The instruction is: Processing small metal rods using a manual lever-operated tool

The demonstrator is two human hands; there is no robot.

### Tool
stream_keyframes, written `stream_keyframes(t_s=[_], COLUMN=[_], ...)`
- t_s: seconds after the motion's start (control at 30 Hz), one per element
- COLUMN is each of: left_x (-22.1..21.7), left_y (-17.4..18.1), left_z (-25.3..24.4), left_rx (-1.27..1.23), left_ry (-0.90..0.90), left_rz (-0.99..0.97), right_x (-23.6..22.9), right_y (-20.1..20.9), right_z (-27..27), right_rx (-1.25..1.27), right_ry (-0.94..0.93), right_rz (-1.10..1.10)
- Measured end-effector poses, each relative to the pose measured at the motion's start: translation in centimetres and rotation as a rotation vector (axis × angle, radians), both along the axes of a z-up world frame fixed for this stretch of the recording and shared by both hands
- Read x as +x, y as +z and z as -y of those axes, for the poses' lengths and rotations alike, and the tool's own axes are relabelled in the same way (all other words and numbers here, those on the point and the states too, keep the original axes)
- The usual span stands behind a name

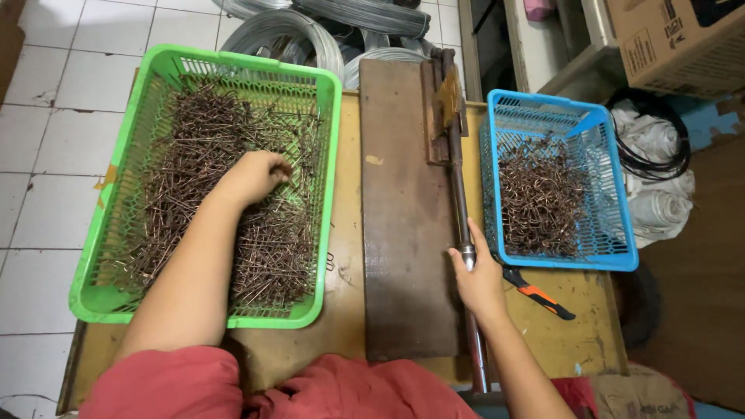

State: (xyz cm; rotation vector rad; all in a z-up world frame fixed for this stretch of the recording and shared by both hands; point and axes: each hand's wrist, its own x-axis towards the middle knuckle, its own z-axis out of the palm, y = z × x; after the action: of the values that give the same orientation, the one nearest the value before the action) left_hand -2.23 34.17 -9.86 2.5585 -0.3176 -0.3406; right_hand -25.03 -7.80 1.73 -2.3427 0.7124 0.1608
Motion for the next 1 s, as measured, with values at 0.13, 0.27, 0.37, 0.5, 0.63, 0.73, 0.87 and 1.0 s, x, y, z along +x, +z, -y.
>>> stream_keyframes(t_s=[0.13, 0.27, 0.37, 0.5, 0.63, 0.73, 0.87, 1.0], left_x=[-1.8, -2.2, -3.1, -4.2, -4.1, -3.8, -4.1, -4.3], left_y=[5.1, 6.2, 8.0, 10.2, 10.3, 10.3, 10.4, 9.1], left_z=[0.6, 1.3, 2.0, 2.7, 2.8, 2.8, 2.7, 3.7], left_rx=[-0.042, -0.223, -0.521, -0.977, -1.134, -1.153, -1.162, -1.023], left_ry=[0.080, 0.166, 0.250, 0.323, 0.324, 0.318, 0.276, 0.215], left_rz=[0.032, -0.016, -0.103, -0.438, -0.522, -0.511, -0.551, -0.420], right_x=[0.4, 0.4, 0.3, 0.1, 0.2, 0.4, 0.2, 0.3], right_y=[0.4, 1.0, 1.0, 0.3, 0.4, 0.4, 0.1, 0.0], right_z=[-0.1, -0.5, -0.6, -0.2, -0.3, -0.3, -0.1, 0.0], right_rx=[0.011, 0.007, 0.012, 0.015, 0.019, 0.028, 0.020, 0.027], right_ry=[0.006, -0.008, -0.016, -0.021, -0.015, -0.018, -0.018, -0.033], right_rz=[0.021, 0.009, -0.004, -0.007, -0.003, -0.001, -0.014, -0.016])
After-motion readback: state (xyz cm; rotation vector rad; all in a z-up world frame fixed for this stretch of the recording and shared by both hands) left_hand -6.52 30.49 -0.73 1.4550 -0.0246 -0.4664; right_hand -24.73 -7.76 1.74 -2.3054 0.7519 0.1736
